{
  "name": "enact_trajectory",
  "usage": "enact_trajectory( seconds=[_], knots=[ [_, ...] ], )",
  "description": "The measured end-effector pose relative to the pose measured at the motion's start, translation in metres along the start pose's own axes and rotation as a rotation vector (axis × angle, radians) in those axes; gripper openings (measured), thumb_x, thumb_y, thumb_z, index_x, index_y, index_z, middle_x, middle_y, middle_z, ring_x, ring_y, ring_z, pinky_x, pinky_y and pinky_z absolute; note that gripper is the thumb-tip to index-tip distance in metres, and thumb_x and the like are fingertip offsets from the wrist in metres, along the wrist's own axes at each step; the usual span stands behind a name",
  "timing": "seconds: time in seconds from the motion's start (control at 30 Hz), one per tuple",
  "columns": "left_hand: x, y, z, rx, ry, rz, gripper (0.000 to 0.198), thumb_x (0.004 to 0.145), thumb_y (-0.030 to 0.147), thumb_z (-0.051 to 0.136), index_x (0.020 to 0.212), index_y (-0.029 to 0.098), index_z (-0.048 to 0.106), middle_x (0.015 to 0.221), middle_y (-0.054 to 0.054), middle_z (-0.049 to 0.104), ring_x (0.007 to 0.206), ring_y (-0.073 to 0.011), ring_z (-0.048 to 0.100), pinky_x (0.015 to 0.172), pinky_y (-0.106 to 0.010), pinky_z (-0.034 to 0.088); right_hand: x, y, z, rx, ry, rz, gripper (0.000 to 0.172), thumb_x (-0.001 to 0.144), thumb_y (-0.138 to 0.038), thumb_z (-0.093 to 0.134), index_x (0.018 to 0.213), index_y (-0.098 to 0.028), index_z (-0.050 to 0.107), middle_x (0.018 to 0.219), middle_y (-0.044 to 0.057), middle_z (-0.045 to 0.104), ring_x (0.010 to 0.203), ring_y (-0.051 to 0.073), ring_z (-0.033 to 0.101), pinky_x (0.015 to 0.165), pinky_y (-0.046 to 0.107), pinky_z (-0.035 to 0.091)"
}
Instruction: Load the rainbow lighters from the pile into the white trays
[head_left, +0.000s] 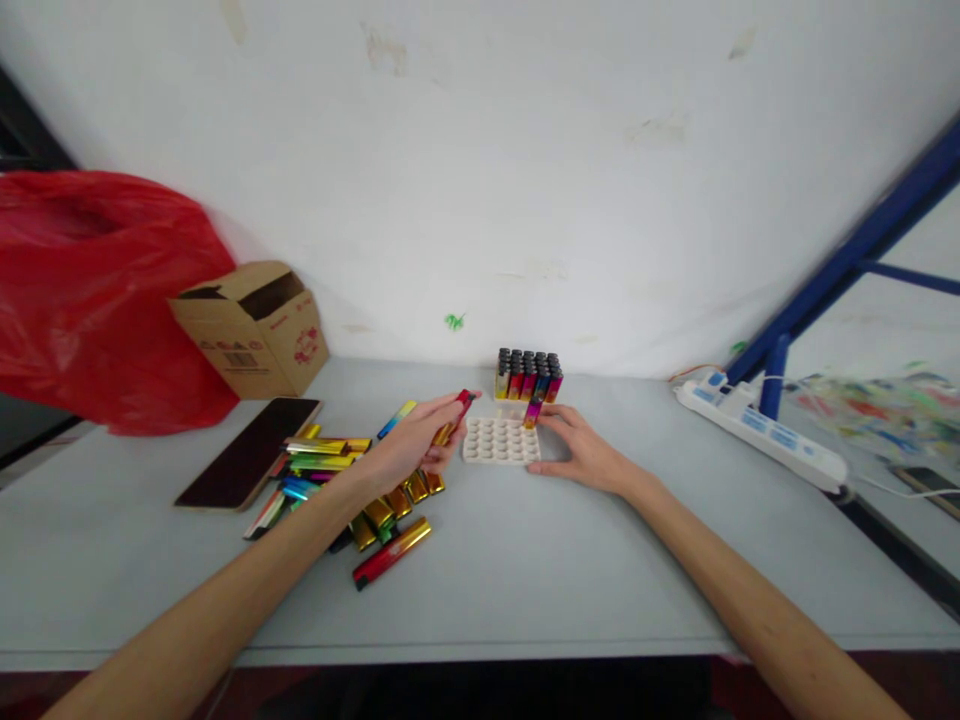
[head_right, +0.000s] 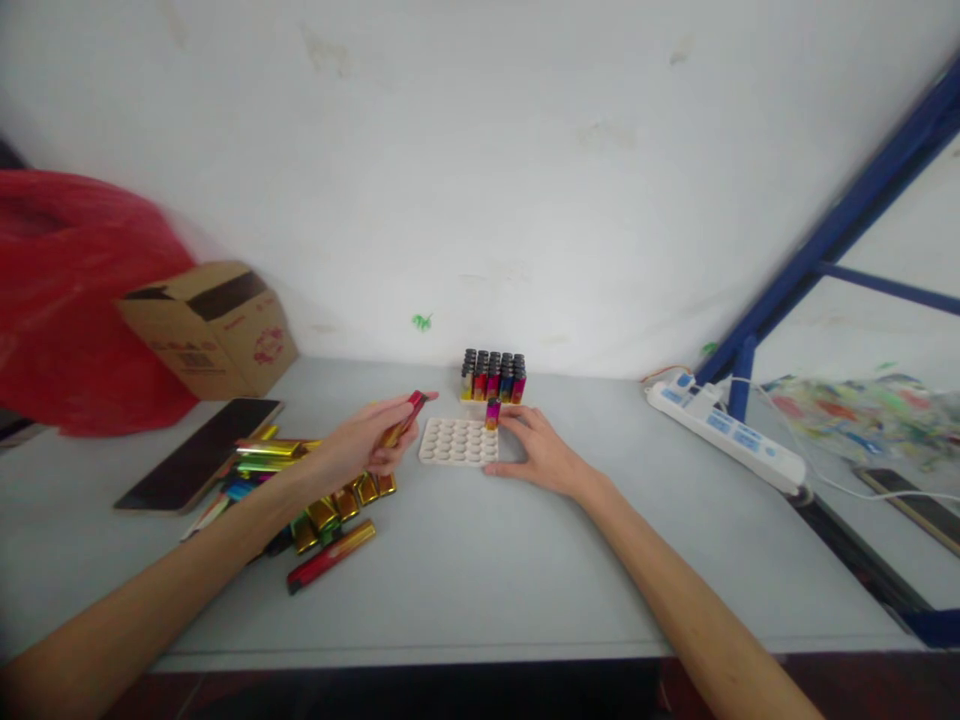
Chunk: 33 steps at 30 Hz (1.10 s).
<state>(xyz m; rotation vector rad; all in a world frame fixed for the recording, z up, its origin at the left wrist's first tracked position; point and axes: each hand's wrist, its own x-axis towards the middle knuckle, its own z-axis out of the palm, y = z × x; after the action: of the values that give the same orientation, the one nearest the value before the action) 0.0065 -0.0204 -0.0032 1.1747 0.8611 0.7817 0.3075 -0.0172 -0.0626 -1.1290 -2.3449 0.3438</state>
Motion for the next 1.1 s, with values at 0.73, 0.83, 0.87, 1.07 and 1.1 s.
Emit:
enact_trajectory(
  seconds=[0.73, 0.83, 0.87, 1.07, 1.1],
  knots=[
    [0.007, -0.008, 0.003, 0.227, 0.256, 0.111, 0.055, 0.078, 0.065, 0.066, 0.061, 0.022, 0.036, 0.049, 0.011, 0.027, 0.040, -0.0036, 0.022, 0.037, -0.018, 0.015, 0.000, -0.001, -0.002, -0.009, -0.036, 0.021, 0.076, 0.086, -0.062, 0.074, 0.147, -0.022, 0.053, 0.148, 0.017, 0.046, 0.140, 0.036, 0.048, 0.121, 0.055, 0.039],
    [0.006, -0.009, 0.001, 0.238, 0.297, 0.139, 0.050, 0.079, 0.061, 0.061, 0.058, 0.023, 0.035, 0.047, 0.011, 0.025, 0.040, -0.0043, 0.020, 0.037, -0.020, 0.014, 0.000, 0.000, -0.001, -0.009, -0.029, 0.009, 0.076, 0.086, -0.062, 0.074, 0.147, -0.021, 0.053, 0.148, 0.018, 0.046, 0.139, 0.035, 0.048, 0.120, 0.054, 0.040],
    [0.006, -0.009, 0.001, 0.240, 0.306, 0.146, 0.047, 0.079, 0.058, 0.061, 0.058, 0.024, 0.035, 0.047, 0.011, 0.025, 0.040, -0.0045, 0.020, 0.037, -0.020, 0.014, 0.000, 0.000, -0.001, -0.009, -0.027, 0.005, 0.076, 0.086, -0.062, 0.074, 0.147, -0.020, 0.053, 0.148, 0.018, 0.046, 0.139, 0.035, 0.048, 0.120, 0.054, 0.041],
    [0.007, -0.013, -0.002, 0.322, 0.323, 0.184, 0.040, 0.077, 0.049, 0.058, 0.058, 0.024, 0.035, 0.048, 0.009, 0.028, 0.039, -0.0054, 0.023, 0.038, -0.021, 0.016, 0.000, 0.000, -0.001, -0.017, -0.032, 0.014, 0.076, 0.086, -0.061, 0.075, 0.147, -0.021, 0.052, 0.147, 0.017, 0.047, 0.139, 0.035, 0.048, 0.120, 0.055, 0.041],
    [0.008, -0.013, -0.002, 0.321, 0.313, 0.182, 0.040, 0.078, 0.050, 0.058, 0.058, 0.024, 0.035, 0.048, 0.009, 0.028, 0.039, -0.0054, 0.023, 0.038, -0.021, 0.017, 0.000, -0.001, -0.002, -0.019, -0.033, 0.014, 0.076, 0.086, -0.061, 0.075, 0.147, -0.021, 0.053, 0.147, 0.017, 0.047, 0.139, 0.035, 0.049, 0.120, 0.055, 0.041]
  ],
)
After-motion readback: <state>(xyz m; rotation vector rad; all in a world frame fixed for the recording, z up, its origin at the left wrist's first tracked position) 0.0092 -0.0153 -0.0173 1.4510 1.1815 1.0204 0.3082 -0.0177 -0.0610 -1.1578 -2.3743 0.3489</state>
